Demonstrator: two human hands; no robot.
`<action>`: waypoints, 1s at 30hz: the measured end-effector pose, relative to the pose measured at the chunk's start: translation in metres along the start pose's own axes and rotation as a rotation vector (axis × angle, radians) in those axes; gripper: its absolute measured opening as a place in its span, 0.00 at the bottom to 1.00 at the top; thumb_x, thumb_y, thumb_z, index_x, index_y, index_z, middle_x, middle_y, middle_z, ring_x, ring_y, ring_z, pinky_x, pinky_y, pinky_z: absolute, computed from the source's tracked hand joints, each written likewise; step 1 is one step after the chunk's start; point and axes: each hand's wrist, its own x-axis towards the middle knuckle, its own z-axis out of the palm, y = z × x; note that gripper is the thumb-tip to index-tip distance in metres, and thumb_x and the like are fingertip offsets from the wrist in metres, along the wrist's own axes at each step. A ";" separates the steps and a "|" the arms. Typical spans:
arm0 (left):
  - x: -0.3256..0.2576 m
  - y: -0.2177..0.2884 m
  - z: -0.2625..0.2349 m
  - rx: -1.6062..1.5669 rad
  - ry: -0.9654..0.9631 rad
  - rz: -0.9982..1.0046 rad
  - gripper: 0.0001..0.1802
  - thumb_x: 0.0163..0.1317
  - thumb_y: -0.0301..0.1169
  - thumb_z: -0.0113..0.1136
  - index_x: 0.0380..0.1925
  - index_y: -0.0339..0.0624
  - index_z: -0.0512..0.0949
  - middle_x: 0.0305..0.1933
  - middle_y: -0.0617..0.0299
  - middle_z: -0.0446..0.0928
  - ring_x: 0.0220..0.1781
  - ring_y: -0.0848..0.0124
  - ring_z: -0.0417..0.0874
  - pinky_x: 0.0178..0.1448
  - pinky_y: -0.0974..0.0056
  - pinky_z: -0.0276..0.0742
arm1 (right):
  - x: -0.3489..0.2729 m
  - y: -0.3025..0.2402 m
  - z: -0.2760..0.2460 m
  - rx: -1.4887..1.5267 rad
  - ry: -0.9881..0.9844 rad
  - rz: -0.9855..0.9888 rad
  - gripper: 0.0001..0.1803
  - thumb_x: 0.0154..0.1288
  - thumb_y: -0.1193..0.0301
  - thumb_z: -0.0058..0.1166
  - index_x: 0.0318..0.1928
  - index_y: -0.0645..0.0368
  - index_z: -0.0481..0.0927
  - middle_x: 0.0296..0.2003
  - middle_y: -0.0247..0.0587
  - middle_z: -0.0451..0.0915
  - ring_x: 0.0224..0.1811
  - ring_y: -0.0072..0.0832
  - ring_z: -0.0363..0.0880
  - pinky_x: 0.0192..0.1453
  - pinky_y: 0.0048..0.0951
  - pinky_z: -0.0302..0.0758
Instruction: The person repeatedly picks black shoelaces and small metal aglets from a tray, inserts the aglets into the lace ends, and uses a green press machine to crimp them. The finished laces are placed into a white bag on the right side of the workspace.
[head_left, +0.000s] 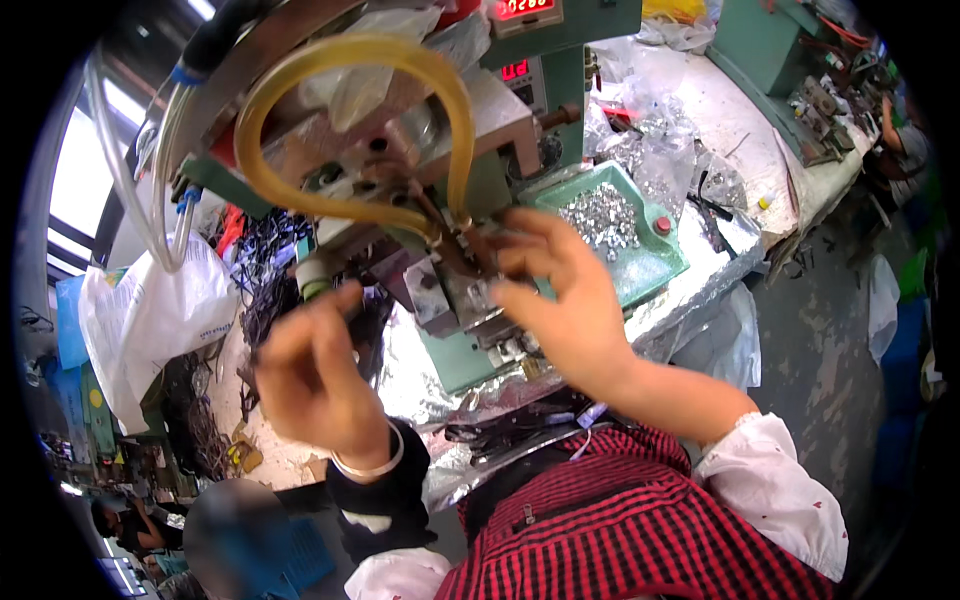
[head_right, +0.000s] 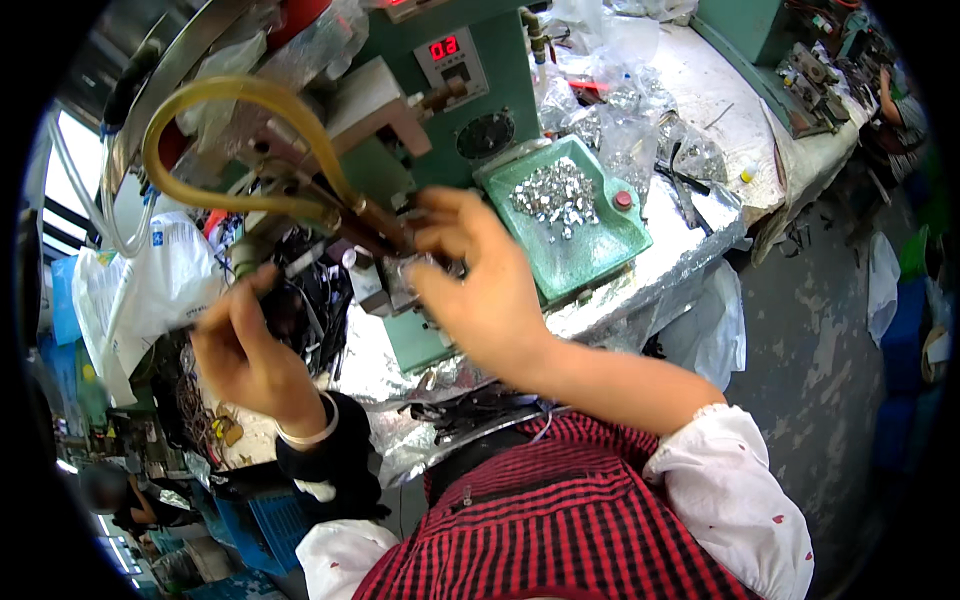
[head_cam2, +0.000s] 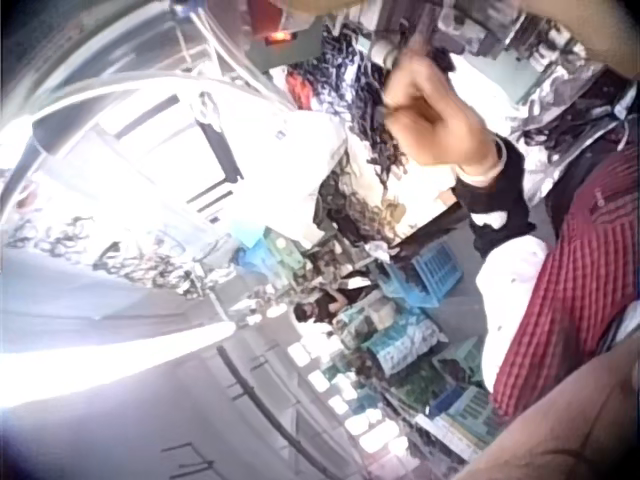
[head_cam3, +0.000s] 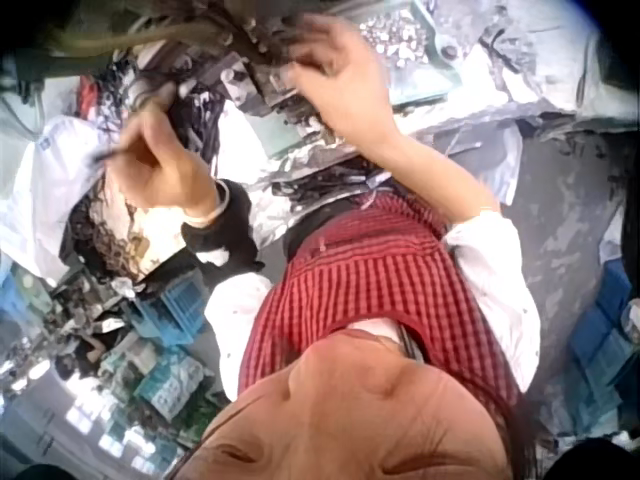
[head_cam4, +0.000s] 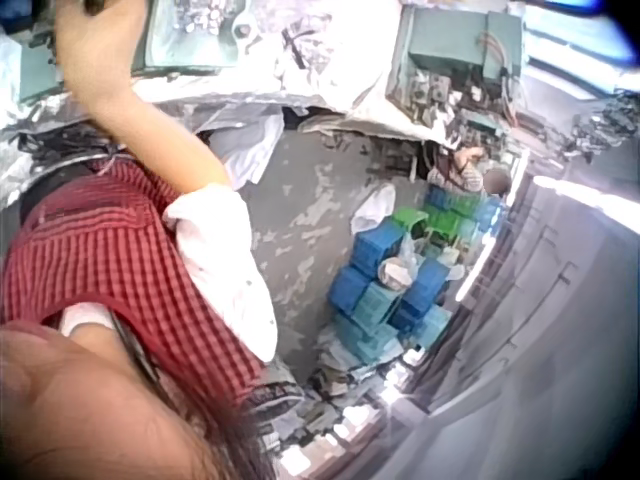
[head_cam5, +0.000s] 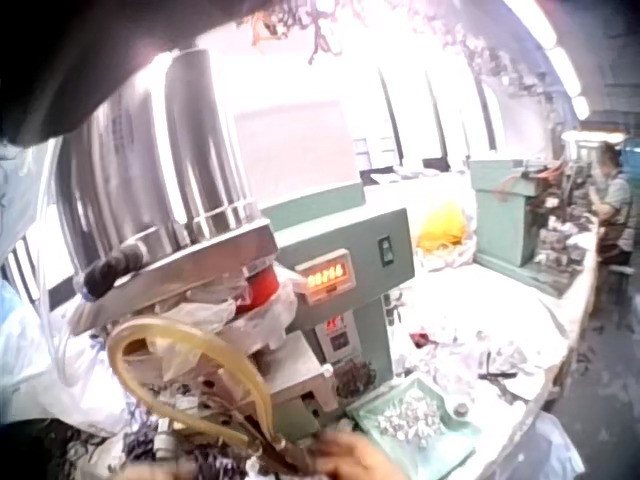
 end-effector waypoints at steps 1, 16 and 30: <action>-0.009 -0.004 -0.001 -0.056 -0.036 0.176 0.04 0.70 0.23 0.59 0.38 0.33 0.77 0.36 0.46 0.86 0.34 0.66 0.87 0.35 0.69 0.79 | -0.005 -0.009 0.001 0.054 -0.011 0.042 0.31 0.61 0.79 0.60 0.66 0.66 0.69 0.55 0.48 0.80 0.55 0.30 0.81 0.67 0.33 0.71; -0.062 -0.015 0.036 0.105 -0.470 0.623 0.17 0.48 0.24 0.77 0.39 0.41 0.83 0.41 0.49 0.87 0.19 0.70 0.77 0.20 0.68 0.65 | 0.018 0.077 -0.141 -0.743 0.285 -0.157 0.12 0.56 0.78 0.60 0.43 0.59 0.85 0.42 0.42 0.85 0.50 0.37 0.82 0.59 0.35 0.74; -0.053 0.023 -0.066 0.424 -0.138 0.224 0.11 0.54 0.14 0.66 0.39 0.31 0.83 0.37 0.54 0.83 0.34 0.64 0.79 0.40 0.62 0.74 | 0.004 0.084 -0.125 -1.014 0.235 -0.425 0.07 0.62 0.81 0.60 0.41 0.61 0.85 0.36 0.42 0.85 0.42 0.37 0.83 0.49 0.35 0.76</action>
